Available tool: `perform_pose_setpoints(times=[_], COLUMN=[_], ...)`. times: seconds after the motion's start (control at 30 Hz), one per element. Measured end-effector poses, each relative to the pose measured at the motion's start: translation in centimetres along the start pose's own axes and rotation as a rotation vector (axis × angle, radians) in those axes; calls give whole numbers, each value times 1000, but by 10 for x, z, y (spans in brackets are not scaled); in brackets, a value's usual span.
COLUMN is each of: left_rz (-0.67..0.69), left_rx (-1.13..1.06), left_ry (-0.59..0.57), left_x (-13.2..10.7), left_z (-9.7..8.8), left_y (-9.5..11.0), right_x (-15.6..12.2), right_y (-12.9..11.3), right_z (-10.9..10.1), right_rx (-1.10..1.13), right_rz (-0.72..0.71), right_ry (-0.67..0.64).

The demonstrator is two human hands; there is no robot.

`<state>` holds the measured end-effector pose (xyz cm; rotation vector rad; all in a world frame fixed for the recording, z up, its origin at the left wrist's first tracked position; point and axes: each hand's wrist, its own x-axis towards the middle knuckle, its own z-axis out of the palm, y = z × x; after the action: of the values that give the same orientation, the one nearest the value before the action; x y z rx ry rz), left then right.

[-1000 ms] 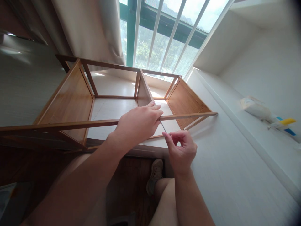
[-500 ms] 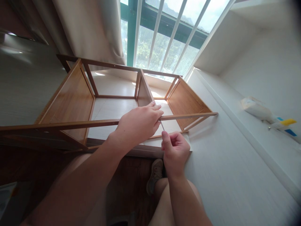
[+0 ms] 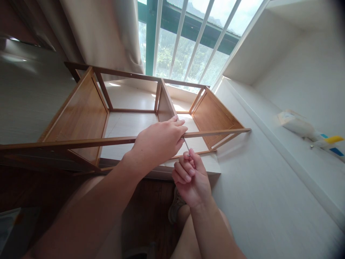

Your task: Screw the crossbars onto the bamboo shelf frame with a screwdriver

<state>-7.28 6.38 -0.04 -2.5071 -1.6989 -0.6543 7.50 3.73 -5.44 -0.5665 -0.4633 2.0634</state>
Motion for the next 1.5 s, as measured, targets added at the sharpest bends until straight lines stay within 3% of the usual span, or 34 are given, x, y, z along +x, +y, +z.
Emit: perform_pose_setpoints(times=[0.13, 0.23, 0.3, 0.4, 0.53, 0.73, 1.0, 1.2, 1.5], left_rz=[8, 13, 10, -2, -2, 4, -6, -6, -3], left_rx=[5, 12, 16, 15, 15, 28, 33, 35, 28], left_ry=[-1, -4, -9, -13, -12, -11, -12, -19, 3], left_x=[0, 1, 1, 1, 0, 1, 0, 0, 0], left_z=[0, -1, -1, -1, 0, -1, 0, 0, 1], left_y=[0, 0, 0, 0, 0, 0, 0, 0, 0], right_x=[0, 3, 5, 5, 0, 1, 1, 6, -2], right_y=[-2, -1, -1, -3, -9, -13, -10, 0, -10], right_z=[0, -4, -9, -18, -24, -21, -17, -15, -12], right_rx=[159, -4, -248, -714, -1282, -1531, -1557, -1249, -1674], right_rz=[97, 72, -71, -416, -672, -875, -835, -636, -722], right_ry=[-90, -76, 9, 137, 106, 177, 197, 192, 204])
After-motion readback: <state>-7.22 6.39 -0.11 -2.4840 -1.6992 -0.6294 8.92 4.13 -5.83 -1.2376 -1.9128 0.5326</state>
